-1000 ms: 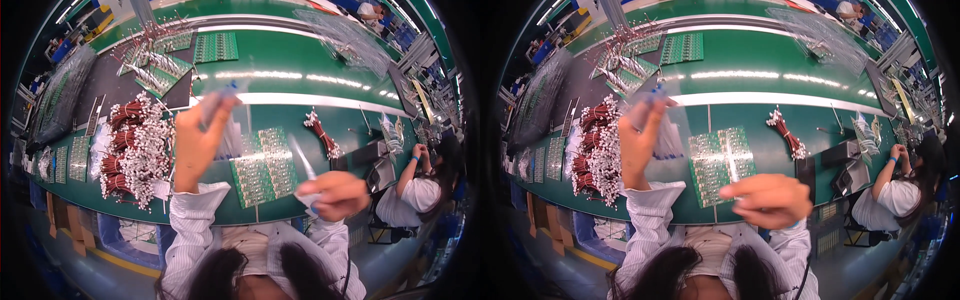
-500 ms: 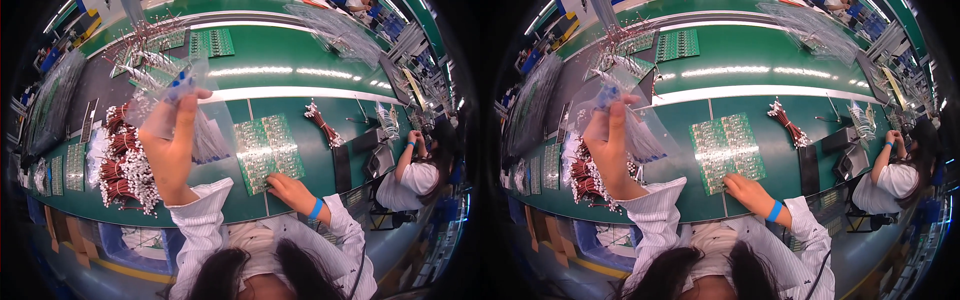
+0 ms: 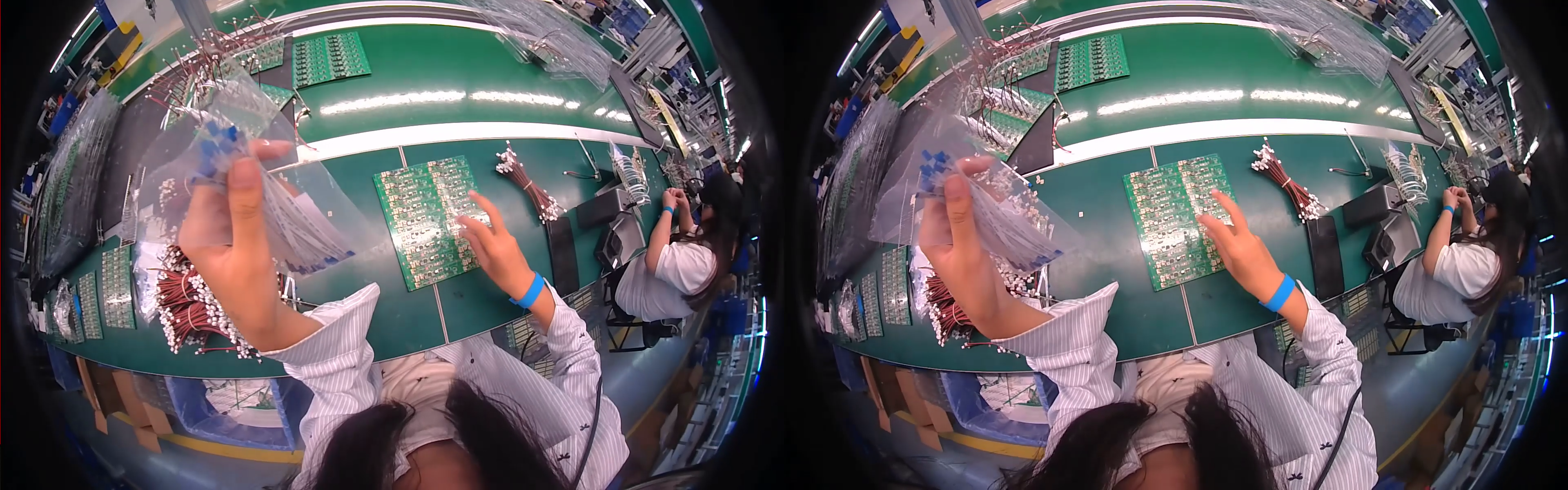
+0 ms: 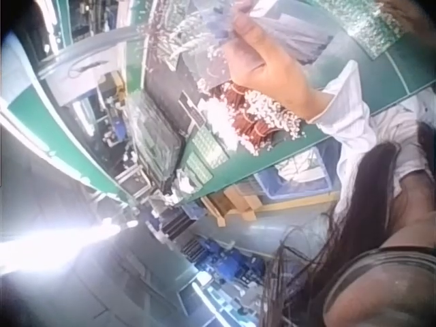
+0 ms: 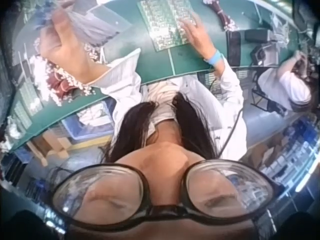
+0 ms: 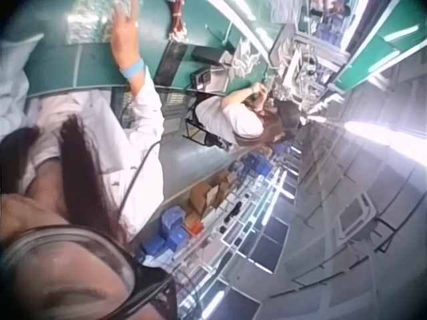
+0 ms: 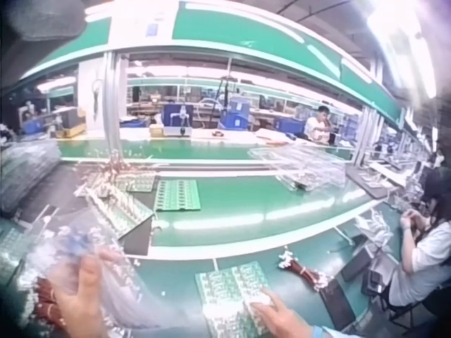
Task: The person assembles electronic components onto a printed circuit board by hand, taking plastic components and wire harnesses from a bag and attaching them to the board.
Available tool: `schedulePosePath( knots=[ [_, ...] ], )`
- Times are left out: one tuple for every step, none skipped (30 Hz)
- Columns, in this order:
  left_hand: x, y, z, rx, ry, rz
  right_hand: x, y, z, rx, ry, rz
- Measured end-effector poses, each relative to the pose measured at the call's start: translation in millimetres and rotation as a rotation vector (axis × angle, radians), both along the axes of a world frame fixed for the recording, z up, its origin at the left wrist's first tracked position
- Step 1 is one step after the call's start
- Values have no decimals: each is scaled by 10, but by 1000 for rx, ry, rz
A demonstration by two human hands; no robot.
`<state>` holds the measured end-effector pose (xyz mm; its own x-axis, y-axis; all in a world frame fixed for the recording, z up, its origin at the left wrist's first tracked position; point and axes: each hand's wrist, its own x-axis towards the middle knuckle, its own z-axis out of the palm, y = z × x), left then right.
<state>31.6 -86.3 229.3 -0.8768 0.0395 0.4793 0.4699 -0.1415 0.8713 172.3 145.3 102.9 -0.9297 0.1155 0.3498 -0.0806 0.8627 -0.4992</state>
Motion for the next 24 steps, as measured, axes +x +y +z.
schedulePosePath(
  knots=[
    [-1, -6, -1, 0, -3, 4, -28, -9, 21, -49, 59, -41],
    [-3, -4, 10, 10, 1, 3, -49, -4, 21, -49, 56, -36],
    [-1, 4, 17, 21, 5, -3, -54, 12, 25, -147, 96, -57],
    [2, 7, 23, 22, 3, -1, -62, 34, 32, -244, 136, -78],
    [5, 8, 30, 35, -14, -15, -67, 100, -9, -244, 135, -75],
    [4, 17, 35, 48, -28, -31, -80, 192, -67, -183, 126, -47],
    [2, 19, 34, 48, -27, -30, -103, 250, -93, -122, 119, -19],
    [0, 20, 30, 44, -17, -33, -120, 280, -85, -122, 121, -17],
    [-3, 16, 22, 39, -7, -33, -159, 264, -5, -107, 149, -13],
    [-7, 16, 19, 38, -5, -28, -201, 265, 49, -92, 178, -9],
    [-14, 19, 17, 31, 3, -20, -248, 291, 69, -93, 179, -3],
    [-12, 24, 21, 25, 11, -15, -285, 322, 92, -145, 85, -71],
    [-3, 31, 27, 25, 14, -12, -331, 358, 112, -197, -9, -137],
    [10, 43, 35, 18, -2, -22, -406, 420, 33, -359, -15, -148],
    [22, 26, 47, 12, -15, -23, -503, 446, 11, -359, -13, -136],
    [1, 80, 31, 11, -11, -28, -583, 517, -13, -643, -32, -103],
    [-21, 137, 1, 33, -17, -68, -657, 581, -46, -927, -51, -66],
    [-8, 128, 7, 54, -16, -93, -750, 582, -75, -964, -26, -30],
    [15, 119, 24, 54, -8, -81, -820, 573, -106, -964, -24, -15],
    [41, 111, 42, 49, -18, -92, -881, 562, -135, -971, -2, 13],
    [37, 126, 41, 43, -33, -108, -935, 563, -170, -980, 18, 34],
    [18, 131, 28, 12, 7, -119, -979, 548, -191, -971, 19, 35],
    [8, 155, 30, 11, 10, -114, -1025, 554, -200, -972, 19, 41],
    [10, 179, 32, 32, -3, -117, -1066, 554, -211, -777, 29, 26]
  ],
)
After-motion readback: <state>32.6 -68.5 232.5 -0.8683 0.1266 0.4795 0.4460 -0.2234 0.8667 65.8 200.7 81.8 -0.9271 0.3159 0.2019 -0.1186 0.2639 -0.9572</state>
